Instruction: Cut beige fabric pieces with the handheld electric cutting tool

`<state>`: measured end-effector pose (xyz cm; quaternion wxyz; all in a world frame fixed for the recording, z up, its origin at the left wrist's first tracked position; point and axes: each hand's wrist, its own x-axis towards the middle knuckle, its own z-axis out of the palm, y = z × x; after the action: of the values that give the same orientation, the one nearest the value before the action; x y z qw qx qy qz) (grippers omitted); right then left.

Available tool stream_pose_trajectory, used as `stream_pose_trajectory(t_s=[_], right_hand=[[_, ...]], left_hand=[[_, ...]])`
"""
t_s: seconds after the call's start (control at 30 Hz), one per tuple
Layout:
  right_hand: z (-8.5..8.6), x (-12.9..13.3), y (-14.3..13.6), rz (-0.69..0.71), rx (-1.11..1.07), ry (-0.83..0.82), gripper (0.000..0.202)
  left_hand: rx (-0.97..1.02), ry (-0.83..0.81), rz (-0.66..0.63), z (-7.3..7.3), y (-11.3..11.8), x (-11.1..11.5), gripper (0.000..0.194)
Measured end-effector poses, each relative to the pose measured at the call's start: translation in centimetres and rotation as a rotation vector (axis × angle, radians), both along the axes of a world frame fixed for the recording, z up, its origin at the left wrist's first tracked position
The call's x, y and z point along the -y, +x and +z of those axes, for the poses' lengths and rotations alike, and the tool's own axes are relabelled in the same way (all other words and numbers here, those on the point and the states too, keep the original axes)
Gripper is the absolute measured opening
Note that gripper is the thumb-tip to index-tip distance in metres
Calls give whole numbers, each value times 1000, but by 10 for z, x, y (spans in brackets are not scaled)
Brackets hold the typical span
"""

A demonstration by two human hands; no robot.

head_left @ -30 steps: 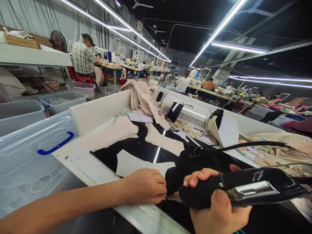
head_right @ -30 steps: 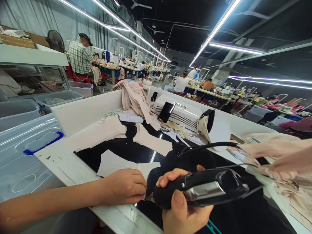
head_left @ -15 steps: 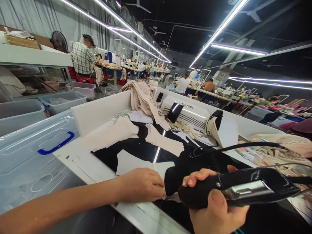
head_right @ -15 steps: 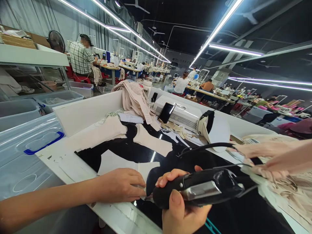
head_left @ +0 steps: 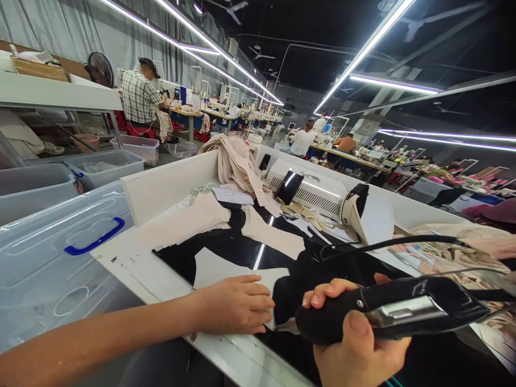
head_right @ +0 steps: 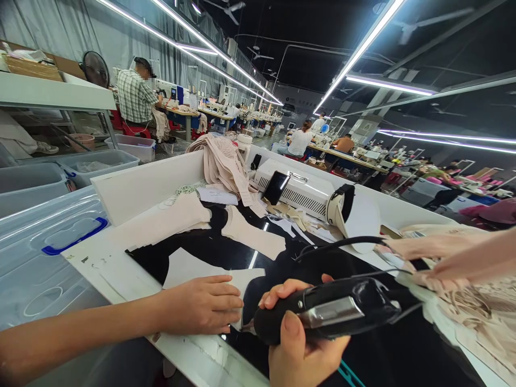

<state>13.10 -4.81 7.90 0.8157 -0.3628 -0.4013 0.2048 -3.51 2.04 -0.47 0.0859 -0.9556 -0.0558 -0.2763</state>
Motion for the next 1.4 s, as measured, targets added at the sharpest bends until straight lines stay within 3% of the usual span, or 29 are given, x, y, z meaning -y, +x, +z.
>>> stream_pose_trajectory(t_s=[0.47,1.4], right_hand=[[-2,0,1,-14,31,4,52],[-2,0,1,4,-6,3,53]], left_hand=[[-66,-63,-47,-4,-1,-4,29],[15,-164,-47,-3,-4,-1,14]])
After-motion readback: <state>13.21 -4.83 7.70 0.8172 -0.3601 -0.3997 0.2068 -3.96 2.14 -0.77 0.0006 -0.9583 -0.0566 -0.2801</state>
